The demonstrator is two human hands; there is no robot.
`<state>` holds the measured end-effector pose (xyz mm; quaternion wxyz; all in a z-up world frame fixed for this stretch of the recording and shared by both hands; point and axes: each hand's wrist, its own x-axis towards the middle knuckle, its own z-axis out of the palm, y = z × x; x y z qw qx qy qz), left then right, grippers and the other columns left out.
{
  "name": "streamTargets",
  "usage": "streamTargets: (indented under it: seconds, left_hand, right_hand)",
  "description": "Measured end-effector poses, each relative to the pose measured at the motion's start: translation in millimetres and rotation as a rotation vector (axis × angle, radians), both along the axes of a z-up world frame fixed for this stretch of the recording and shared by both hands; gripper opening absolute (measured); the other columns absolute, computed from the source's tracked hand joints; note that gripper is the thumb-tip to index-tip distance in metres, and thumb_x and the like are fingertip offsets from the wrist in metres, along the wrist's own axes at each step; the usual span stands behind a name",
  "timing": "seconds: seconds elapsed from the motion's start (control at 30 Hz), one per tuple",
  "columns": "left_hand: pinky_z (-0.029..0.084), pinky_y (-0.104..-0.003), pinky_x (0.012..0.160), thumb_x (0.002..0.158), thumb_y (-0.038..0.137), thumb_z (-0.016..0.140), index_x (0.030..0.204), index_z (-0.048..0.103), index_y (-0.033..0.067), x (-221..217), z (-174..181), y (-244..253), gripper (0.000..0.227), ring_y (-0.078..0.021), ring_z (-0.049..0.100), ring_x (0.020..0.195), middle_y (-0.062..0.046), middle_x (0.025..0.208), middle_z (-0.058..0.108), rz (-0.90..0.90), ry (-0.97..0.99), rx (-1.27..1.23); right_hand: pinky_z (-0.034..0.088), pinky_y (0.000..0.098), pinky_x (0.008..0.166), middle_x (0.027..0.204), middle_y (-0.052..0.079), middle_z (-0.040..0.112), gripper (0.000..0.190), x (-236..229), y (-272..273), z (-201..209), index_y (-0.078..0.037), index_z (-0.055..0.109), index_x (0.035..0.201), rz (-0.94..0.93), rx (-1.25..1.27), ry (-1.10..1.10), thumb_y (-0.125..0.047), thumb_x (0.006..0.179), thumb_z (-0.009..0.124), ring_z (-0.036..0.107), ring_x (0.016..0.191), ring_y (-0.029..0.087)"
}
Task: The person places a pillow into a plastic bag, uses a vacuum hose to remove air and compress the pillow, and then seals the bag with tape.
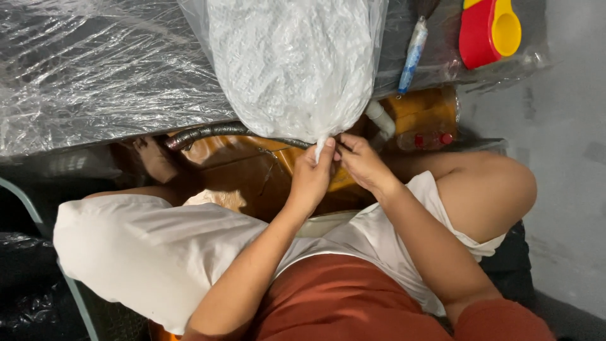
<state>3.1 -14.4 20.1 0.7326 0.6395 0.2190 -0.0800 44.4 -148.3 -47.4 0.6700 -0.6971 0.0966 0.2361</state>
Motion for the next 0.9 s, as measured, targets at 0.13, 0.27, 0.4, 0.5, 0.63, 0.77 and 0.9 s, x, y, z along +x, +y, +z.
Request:
streamTargets:
  seconds: [0.13, 0.27, 0.4, 0.5, 0.63, 0.77, 0.9]
  left_hand:
    - [0.039, -0.025, 0.046, 0.104, 0.044, 0.056, 0.079, 0.073, 0.0109, -0.3, -11.8, -3.4, 0.045, -0.0128, 0.049, 0.047, -0.001, 0.049, 0.053, -0.001, 0.021, -0.085]
    - [0.034, -0.023, 0.035, 0.106, 0.043, 0.052, 0.092, 0.072, 0.0067, -0.6, -25.3, -10.5, 0.044, -0.0104, 0.043, 0.038, -0.001, 0.045, 0.046, 0.045, 0.044, -0.234]
    - [0.028, -0.024, 0.033, 0.109, 0.048, 0.037, 0.102, 0.066, -0.0004, -8.7, -47.8, -18.8, 0.057, -0.0084, 0.033, 0.038, 0.004, 0.053, 0.032, 0.064, 0.122, -0.513]
    - [0.023, -0.022, 0.033, 0.109, 0.046, 0.037, 0.109, 0.063, -0.0016, -6.3, -23.5, -20.7, 0.055, -0.0085, 0.029, 0.037, 0.003, 0.055, 0.026, 0.163, 0.159, -0.716]
    - [0.022, -0.022, 0.032, 0.11, 0.046, 0.039, 0.091, 0.059, -0.0003, -2.0, 30.7, -9.8, 0.054, -0.0079, 0.026, 0.035, 0.003, 0.053, 0.024, 0.209, 0.087, -0.916]
    - [0.025, -0.02, 0.036, 0.111, 0.045, 0.043, 0.115, 0.057, 0.0049, -11.1, 6.8, -20.0, 0.043, -0.008, 0.033, 0.039, 0.001, 0.059, 0.032, 0.243, 0.035, -0.951]
    - [0.028, -0.02, 0.038, 0.111, 0.042, 0.044, 0.133, 0.051, 0.0107, -13.8, -13.6, -31.0, 0.039, -0.0088, 0.036, 0.043, -0.001, 0.064, 0.037, 0.269, 0.021, -0.947]
  right_hand:
    - [0.049, 0.0189, 0.06, 0.071, -0.005, 0.06, 0.006, 3.7, 5.4, -8.2, -0.01, 0.072, 0.094, 0.005, 0.235, 0.113, -0.014, 0.097, 0.07, 0.059, 0.063, 0.007]
    - [0.056, 0.0268, 0.054, 0.062, -0.004, 0.06, 0.019, 5.3, -0.7, -37.1, -0.01, 0.069, 0.087, 0.01, 0.444, 0.212, -0.026, 0.092, 0.076, 0.065, 0.053, 0.011]
    - [0.058, 0.0481, 0.044, 0.05, 0.01, 0.056, 0.033, 3.7, -7.7, -65.3, -0.007, 0.063, 0.086, -0.02, 0.449, 0.314, -0.037, 0.09, 0.075, 0.065, 0.044, 0.027]
    - [0.057, 0.0417, 0.045, 0.046, 0.002, 0.047, 0.03, 4.8, 15.9, 12.2, -0.011, 0.057, 0.075, -0.08, 0.398, 0.377, -0.027, 0.097, 0.069, 0.059, 0.04, 0.021]
    - [0.053, 0.0418, 0.037, 0.052, 0.003, 0.047, 0.009, 9.6, 37.5, 63.5, -0.002, 0.061, 0.084, -0.081, 0.224, 0.484, -0.01, 0.087, 0.064, 0.057, 0.035, 0.024]
    - [0.054, 0.0497, 0.036, 0.048, 0.013, 0.047, 0.025, 16.2, 37.6, 43.6, 0.004, 0.061, 0.102, -0.023, 0.043, 0.506, -0.008, 0.081, 0.059, 0.058, 0.031, 0.034]
    - [0.052, 0.0557, 0.037, 0.046, 0.024, 0.052, 0.042, 23.3, 21.2, 0.4, 0.01, 0.058, 0.116, -0.023, -0.028, 0.463, -0.012, 0.08, 0.06, 0.06, 0.036, 0.043]
